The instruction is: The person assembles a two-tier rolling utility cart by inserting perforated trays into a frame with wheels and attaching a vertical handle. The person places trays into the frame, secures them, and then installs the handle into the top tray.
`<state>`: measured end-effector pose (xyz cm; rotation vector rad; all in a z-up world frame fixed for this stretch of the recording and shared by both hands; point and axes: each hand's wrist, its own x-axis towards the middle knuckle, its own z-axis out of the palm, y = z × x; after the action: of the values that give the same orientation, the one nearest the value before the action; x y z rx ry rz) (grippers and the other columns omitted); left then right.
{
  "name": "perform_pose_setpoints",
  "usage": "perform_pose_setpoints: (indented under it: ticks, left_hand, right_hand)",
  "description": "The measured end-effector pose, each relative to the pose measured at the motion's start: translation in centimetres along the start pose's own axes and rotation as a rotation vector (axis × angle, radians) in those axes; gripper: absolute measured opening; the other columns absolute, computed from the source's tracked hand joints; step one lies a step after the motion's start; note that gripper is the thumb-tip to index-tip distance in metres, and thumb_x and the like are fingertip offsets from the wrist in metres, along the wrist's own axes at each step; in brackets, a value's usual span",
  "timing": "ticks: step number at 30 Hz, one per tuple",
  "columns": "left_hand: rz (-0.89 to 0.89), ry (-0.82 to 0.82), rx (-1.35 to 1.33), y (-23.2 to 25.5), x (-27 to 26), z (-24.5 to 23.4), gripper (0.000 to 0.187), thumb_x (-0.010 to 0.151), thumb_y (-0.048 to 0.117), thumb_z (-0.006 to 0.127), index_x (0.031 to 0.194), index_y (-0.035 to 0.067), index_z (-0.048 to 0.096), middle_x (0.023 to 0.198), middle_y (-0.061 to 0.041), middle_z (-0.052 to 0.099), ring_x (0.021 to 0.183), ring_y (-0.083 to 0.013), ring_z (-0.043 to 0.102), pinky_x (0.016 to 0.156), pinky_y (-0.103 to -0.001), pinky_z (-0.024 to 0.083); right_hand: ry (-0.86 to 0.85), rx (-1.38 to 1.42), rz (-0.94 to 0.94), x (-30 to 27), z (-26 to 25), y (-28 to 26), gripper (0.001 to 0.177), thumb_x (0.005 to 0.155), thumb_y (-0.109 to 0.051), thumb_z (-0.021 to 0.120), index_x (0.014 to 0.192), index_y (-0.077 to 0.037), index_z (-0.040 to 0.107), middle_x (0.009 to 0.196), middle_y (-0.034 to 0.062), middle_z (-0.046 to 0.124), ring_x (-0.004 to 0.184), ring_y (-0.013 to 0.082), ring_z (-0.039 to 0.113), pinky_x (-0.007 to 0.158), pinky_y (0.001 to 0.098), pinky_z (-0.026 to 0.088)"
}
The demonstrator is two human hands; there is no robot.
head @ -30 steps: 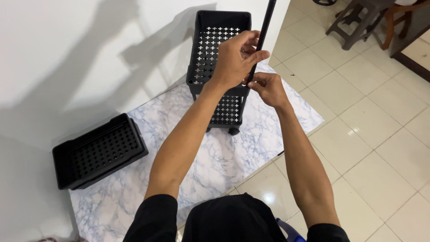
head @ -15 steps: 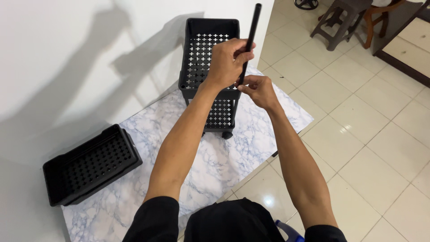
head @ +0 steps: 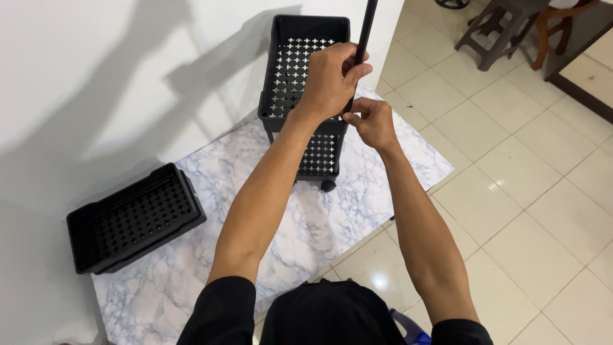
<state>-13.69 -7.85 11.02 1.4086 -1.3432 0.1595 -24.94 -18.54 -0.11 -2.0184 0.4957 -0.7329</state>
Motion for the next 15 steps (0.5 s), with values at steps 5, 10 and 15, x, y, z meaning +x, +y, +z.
perform_pose_setpoints:
  ticks: [5, 10, 15]
  left_hand:
    - [0.035, -0.067, -0.115, -1.5, 0.1, -0.1, 0.020, 0.088, 0.012, 0.082, 0.101, 0.000, 0.074, 0.085, -0.009, 0.077, 0.074, -0.0139, 0.076, 0.065, -0.027, 0.061]
    - [0.045, -0.114, -0.154, -1.6, 0.7, -0.8, 0.022, 0.090, 0.014, 0.082, 0.105, 0.000, 0.074, 0.088, -0.008, 0.079, 0.079, -0.0136, 0.078, 0.070, -0.027, 0.064]
    - [0.107, -0.073, -0.072, -1.3, 0.6, -0.6, 0.037, 0.080, 0.021, 0.090, 0.103, -0.003, 0.073, 0.083, -0.012, 0.074, 0.073, -0.0172, 0.074, 0.062, -0.027, 0.060]
  right_hand:
    - [0.019, 0.105, -0.020, -0.4, 0.2, -0.3, 0.011, 0.086, 0.002, 0.080, 0.097, 0.001, 0.077, 0.092, 0.0089, 0.080, 0.073, 0.0066, 0.064, 0.065, 0.0255, 0.052]
    - [-0.079, 0.308, 0.023, 0.2, 0.0, 0.6, 0.017, 0.089, 0.002, 0.076, 0.106, 0.002, 0.074, 0.099, 0.0090, 0.079, 0.087, 0.0108, 0.071, 0.079, 0.0262, 0.058]
    - [-0.166, 0.340, -0.049, 0.3, 0.0, 1.4, 0.018, 0.094, 0.003, 0.071, 0.112, 0.004, 0.074, 0.105, 0.0106, 0.077, 0.093, 0.0106, 0.069, 0.086, 0.0271, 0.058]
